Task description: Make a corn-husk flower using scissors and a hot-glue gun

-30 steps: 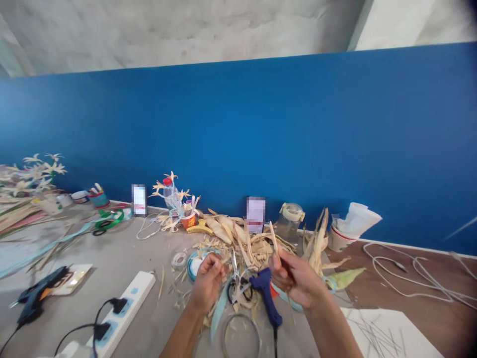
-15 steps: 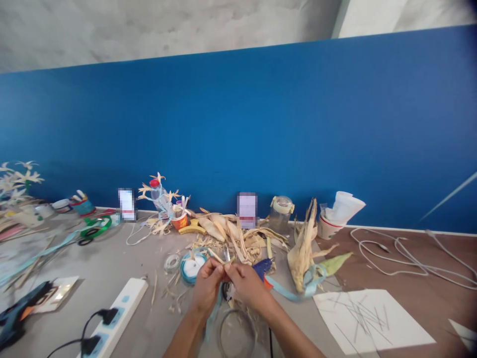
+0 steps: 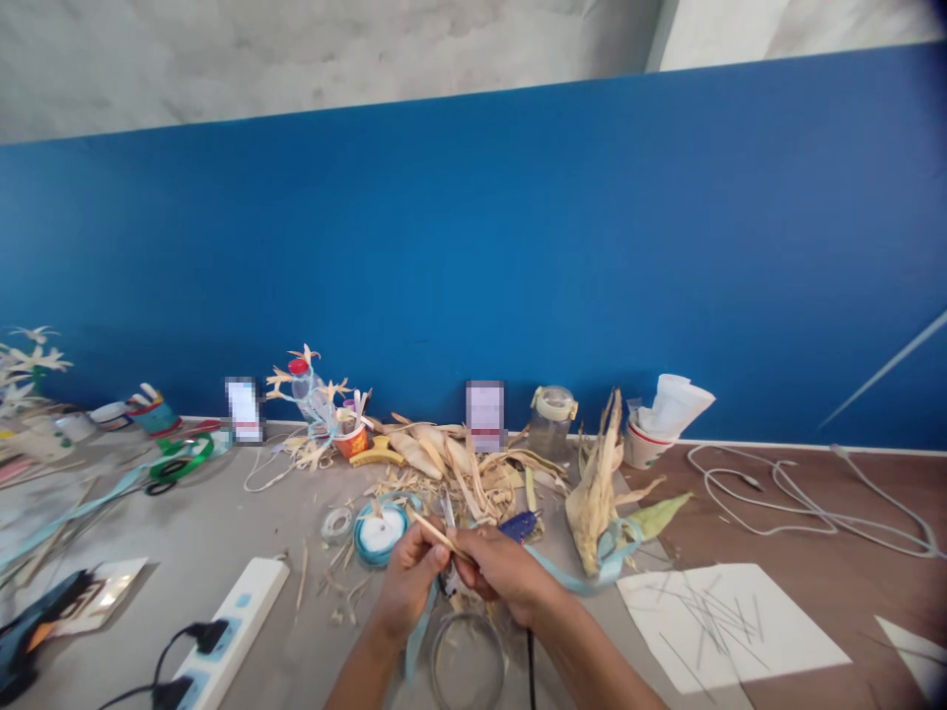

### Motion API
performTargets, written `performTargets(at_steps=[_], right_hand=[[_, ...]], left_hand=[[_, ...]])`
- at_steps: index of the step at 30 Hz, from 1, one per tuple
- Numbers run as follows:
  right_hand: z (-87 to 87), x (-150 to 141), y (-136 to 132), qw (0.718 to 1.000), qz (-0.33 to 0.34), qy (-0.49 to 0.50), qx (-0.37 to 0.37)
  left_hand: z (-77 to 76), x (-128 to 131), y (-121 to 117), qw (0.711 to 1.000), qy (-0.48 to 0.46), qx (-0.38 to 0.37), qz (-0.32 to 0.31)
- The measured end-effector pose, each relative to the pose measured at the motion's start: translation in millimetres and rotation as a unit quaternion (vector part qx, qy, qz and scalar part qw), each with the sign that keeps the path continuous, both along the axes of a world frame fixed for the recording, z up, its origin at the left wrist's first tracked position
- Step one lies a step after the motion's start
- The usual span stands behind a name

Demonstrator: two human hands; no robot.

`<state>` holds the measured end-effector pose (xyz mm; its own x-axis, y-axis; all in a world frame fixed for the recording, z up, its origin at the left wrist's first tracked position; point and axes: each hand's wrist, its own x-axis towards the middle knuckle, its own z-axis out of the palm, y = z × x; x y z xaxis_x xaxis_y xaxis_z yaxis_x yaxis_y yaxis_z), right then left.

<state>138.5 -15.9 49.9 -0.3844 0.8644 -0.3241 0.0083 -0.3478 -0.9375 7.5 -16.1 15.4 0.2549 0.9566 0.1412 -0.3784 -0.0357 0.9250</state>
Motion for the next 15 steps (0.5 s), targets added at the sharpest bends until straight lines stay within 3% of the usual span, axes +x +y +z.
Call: performTargets(at_steps=[5,10,15], right_hand=[[2.0,4.9,-0.7,0.998,0.001,0.052,-0.042],[1.9,9.6,0.4,0.997,-0.003,0.066,-0.048],[10.2,21.0,0.5,0.992,0.027,0.104,-0.067]], left_hand=[[-0.3,-2.4,-1.0,1.000,-0.007,0.001,-0.015],[-3.8,-3.9,0.4,0.999,0.000,-0.020,0.036],[-4.8,-7.7,4.6,0.999,-0.008,-0.007,0.044]])
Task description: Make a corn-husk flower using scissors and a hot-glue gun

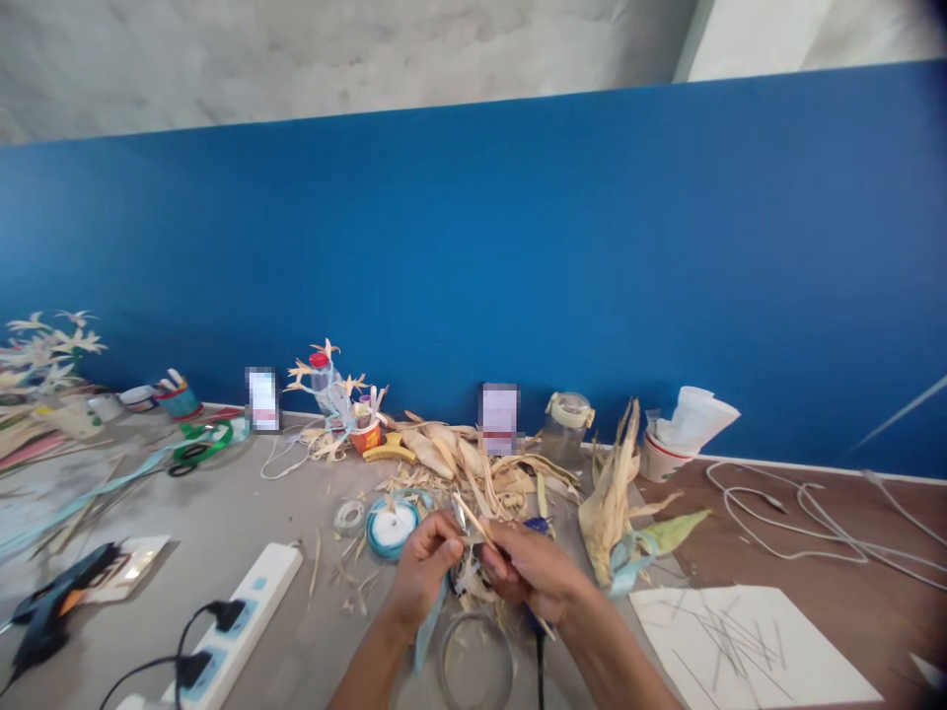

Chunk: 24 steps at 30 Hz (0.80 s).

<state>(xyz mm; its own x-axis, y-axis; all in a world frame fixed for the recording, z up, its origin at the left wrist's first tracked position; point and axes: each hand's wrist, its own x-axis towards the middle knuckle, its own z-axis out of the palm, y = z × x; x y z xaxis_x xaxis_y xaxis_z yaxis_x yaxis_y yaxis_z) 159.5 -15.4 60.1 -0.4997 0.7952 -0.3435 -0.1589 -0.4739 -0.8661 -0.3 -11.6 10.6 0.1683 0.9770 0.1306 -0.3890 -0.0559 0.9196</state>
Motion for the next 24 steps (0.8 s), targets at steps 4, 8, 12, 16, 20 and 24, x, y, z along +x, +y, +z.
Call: performTargets(at_steps=[4,8,12,16,20,24], right_hand=[[18.1,32.8,2.4,0.994,-0.051,0.091,0.039],[18.9,40.7,6.9,0.987,-0.145,0.039,0.056],[1.5,7.5,6.7,0.992,-0.102,-0.060,0.048],[-10.8,-19.9,4.3,0.969,-0.077,-0.156,0.173],[-19.5,-28.7,4.6,0.936,-0.066,-0.222,0.265],[-25.0,-31.1,6.9,0.926,-0.066,-0.254,0.272]], left_hand=[[6.8,-5.7,7.5,0.995,-0.050,0.002,0.084],[10.0,1.8,10.1,0.992,-0.087,-0.007,0.088],[3.4,9.0,8.4,0.992,-0.093,-0.040,0.075],[-3.7,5.1,9.9,0.991,-0.085,-0.062,0.079],[-8.9,4.7,11.1,0.993,-0.066,-0.071,0.065],[-10.9,7.8,9.8,0.995,-0.049,-0.068,0.051]])
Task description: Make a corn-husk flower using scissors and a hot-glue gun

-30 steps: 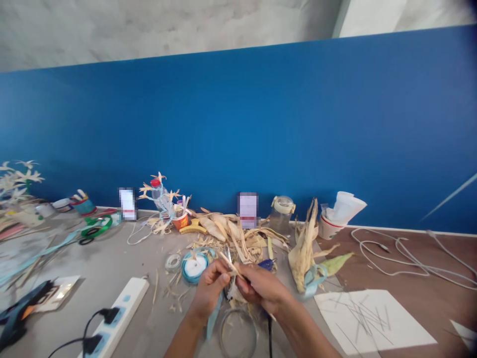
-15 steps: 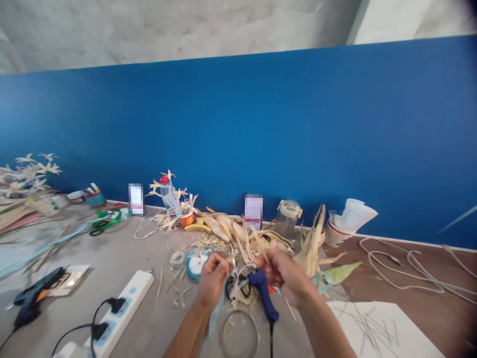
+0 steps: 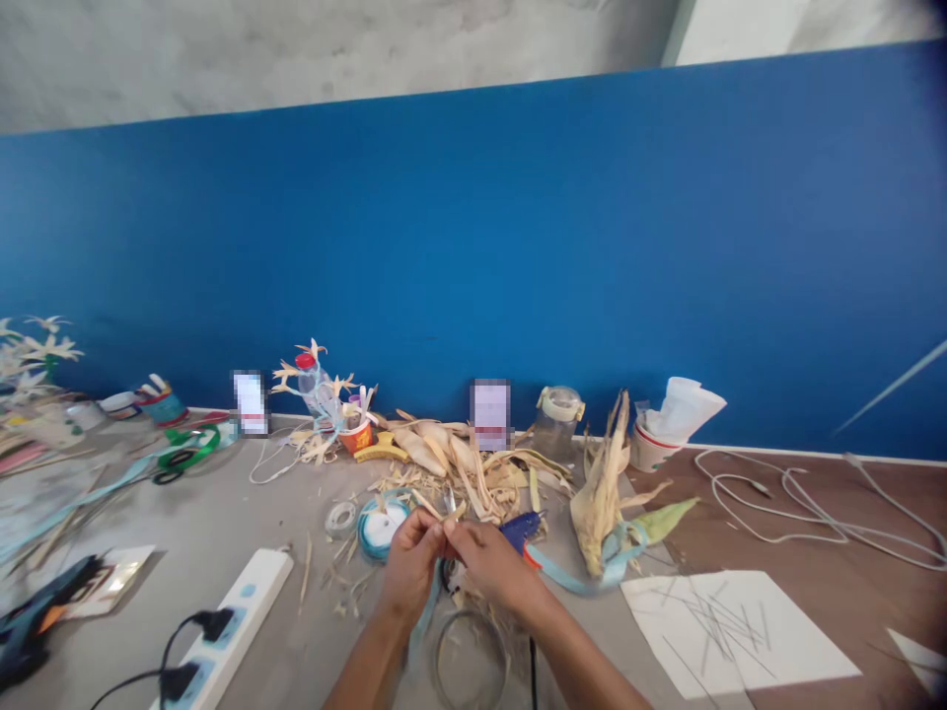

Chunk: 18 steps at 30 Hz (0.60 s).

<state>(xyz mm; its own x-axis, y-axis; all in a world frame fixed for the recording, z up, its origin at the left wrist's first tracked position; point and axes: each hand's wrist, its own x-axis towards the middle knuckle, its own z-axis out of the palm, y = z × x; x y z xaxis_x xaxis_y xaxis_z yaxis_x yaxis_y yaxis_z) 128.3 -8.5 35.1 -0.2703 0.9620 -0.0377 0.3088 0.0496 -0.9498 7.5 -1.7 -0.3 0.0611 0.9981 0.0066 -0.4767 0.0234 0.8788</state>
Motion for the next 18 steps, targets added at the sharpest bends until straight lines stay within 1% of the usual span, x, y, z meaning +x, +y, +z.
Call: performTargets(at_steps=[5,8,10,12,15,18], right_hand=[[3.2,1.0,0.6,1.000,-0.007,0.002,-0.019],[3.4,2.3,0.2,0.997,0.003,0.044,-0.071],[2.6,3.1,-0.3,0.990,0.016,0.079,-0.118],[2.4,4.4,-0.7,0.976,0.028,0.127,-0.175],[4.0,8.7,-0.6,0.944,0.048,0.211,-0.250],[4.2,14.5,0.2,0.922,0.070,0.259,-0.280]], left_hand=[[1.5,1.6,-3.0,0.998,0.046,0.014,-0.027],[3.2,2.2,-6.3,0.997,0.053,0.030,-0.043],[5.1,2.5,-9.3,0.996,0.052,0.048,-0.057],[7.0,2.4,-12.0,0.995,0.051,0.064,-0.064],[8.4,0.7,-13.8,0.994,0.059,0.072,-0.063],[8.0,-1.8,-13.2,0.994,0.089,0.053,-0.043]])
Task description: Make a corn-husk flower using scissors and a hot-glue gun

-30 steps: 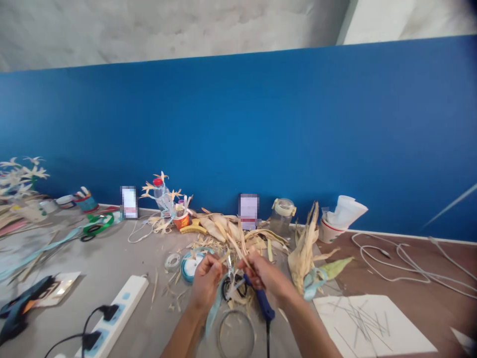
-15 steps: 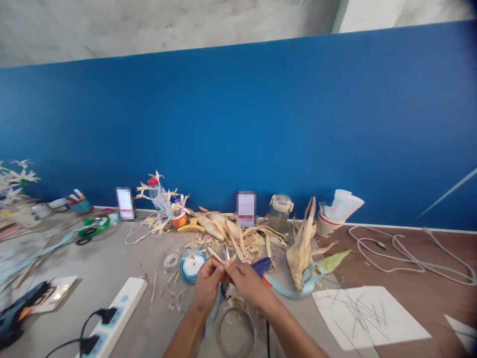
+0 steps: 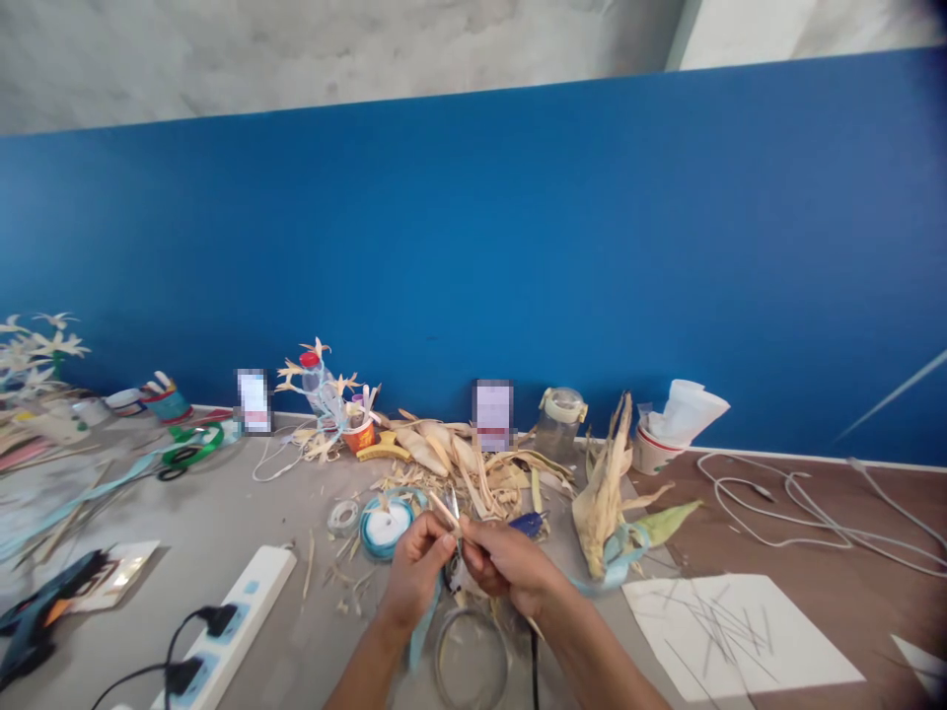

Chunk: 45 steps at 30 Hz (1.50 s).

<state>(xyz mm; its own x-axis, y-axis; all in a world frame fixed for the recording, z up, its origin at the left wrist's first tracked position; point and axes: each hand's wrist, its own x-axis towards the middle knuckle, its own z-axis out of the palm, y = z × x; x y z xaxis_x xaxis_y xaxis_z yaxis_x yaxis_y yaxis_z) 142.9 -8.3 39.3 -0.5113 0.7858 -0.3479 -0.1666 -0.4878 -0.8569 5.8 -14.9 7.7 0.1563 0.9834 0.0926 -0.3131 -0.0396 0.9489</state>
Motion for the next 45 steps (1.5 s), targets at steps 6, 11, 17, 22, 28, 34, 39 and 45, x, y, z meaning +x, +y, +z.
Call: performTargets(at_steps=[6,11,17,22,28,34,39,45], right_hand=[[-4.0,8.8,2.7,0.999,0.018,0.040,-0.015],[15.4,38.2,8.9,0.995,-0.028,0.097,-0.009],[22.2,55.4,15.5,0.969,-0.190,-0.107,0.112],[7.8,40.0,17.6,0.849,-0.124,-0.427,0.286],[7.7,30.6,12.3,0.732,-0.137,-0.586,0.318],[9.2,15.9,7.8,0.861,-0.119,-0.361,0.337],[3.7,-1.6,4.5,0.956,-0.142,-0.152,0.205],[5.3,-2.0,5.0,0.967,-0.190,-0.060,0.156]], left_hand=[[0.8,-2.3,1.9,1.000,0.016,0.022,0.009],[0.4,-10.0,9.5,0.996,-0.031,0.015,0.082],[1.9,-5.8,14.8,0.991,-0.111,-0.030,0.067],[-2.2,-5.7,16.2,0.987,-0.117,-0.043,0.102],[-0.8,-4.1,16.1,0.986,-0.109,-0.058,0.108],[-2.5,-2.2,13.9,0.986,-0.104,-0.075,0.107],[-7.0,-1.4,14.1,0.988,-0.099,-0.082,0.090],[-8.3,-1.7,13.7,0.998,-0.017,-0.060,0.029]])
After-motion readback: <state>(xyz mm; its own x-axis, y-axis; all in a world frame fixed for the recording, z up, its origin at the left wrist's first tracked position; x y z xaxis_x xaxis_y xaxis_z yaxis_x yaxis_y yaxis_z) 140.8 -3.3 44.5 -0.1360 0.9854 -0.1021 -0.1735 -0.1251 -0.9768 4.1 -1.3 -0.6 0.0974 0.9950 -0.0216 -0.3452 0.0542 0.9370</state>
